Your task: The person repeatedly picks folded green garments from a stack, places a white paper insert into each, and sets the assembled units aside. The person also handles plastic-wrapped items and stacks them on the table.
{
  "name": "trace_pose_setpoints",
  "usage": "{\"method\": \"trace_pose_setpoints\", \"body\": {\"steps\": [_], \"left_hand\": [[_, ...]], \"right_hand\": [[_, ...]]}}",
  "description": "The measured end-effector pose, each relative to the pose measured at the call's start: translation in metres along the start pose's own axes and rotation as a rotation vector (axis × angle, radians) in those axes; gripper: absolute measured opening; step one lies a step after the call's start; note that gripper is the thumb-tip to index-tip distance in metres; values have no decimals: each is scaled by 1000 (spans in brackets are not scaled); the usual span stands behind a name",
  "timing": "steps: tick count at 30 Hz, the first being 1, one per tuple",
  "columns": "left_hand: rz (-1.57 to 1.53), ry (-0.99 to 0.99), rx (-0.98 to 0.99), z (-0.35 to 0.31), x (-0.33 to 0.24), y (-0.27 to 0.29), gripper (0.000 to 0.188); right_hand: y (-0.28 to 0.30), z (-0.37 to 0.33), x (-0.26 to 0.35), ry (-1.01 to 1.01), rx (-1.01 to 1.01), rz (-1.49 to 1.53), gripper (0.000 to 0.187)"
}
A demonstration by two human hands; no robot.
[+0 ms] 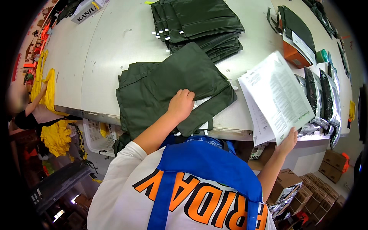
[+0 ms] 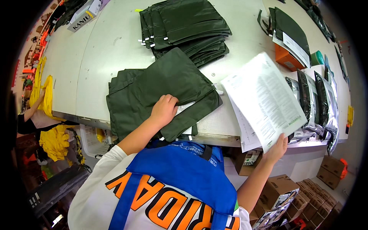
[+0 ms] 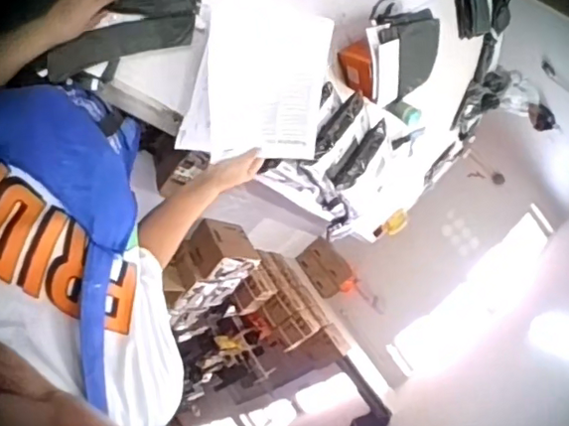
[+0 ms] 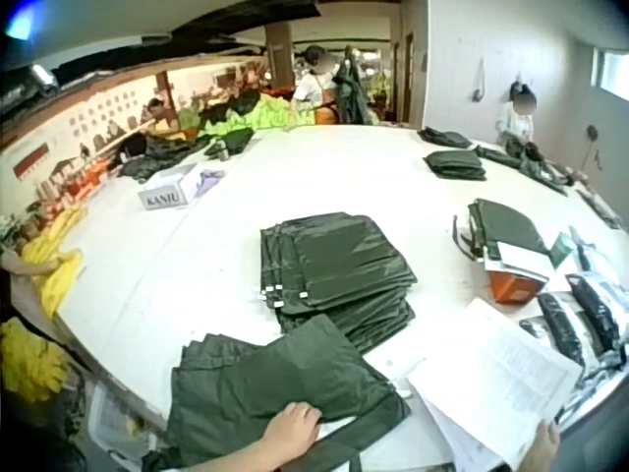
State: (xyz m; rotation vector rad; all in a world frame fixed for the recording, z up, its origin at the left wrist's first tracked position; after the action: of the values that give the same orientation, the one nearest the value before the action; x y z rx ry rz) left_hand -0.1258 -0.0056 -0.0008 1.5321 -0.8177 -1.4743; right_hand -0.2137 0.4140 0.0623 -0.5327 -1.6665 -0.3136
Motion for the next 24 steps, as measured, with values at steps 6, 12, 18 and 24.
{"method": "trace_pose_setpoints", "body": {"steps": [6,12,18,24], "left_hand": [[-358,181,-226,26,2,29,10],[-317,74,-175,38,-25,60,11],[-265,-33,-9,32,-33,59,10],[-325,-42,106,25,-31,66,10]], "right_hand": [[-18,-33,3,-258,518,-492,25],[-49,-35,-12,-151,331,-400,28],[-96,-47,-23,-48,468,-416,27],[-158,-104,-68,-336,893,-472,29]]}}
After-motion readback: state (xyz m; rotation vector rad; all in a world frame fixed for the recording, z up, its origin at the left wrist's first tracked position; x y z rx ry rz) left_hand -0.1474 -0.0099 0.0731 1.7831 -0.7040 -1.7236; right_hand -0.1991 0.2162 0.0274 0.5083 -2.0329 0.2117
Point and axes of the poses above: each hand's wrist, its own z-axis towards the middle knuckle, its own y-axis out of the back of the hand, x = y × z, the point moved 1 cm from there along z, towards the middle knuckle, and after that the axes turned 5 degrees about -x, right-handed, at the moved point
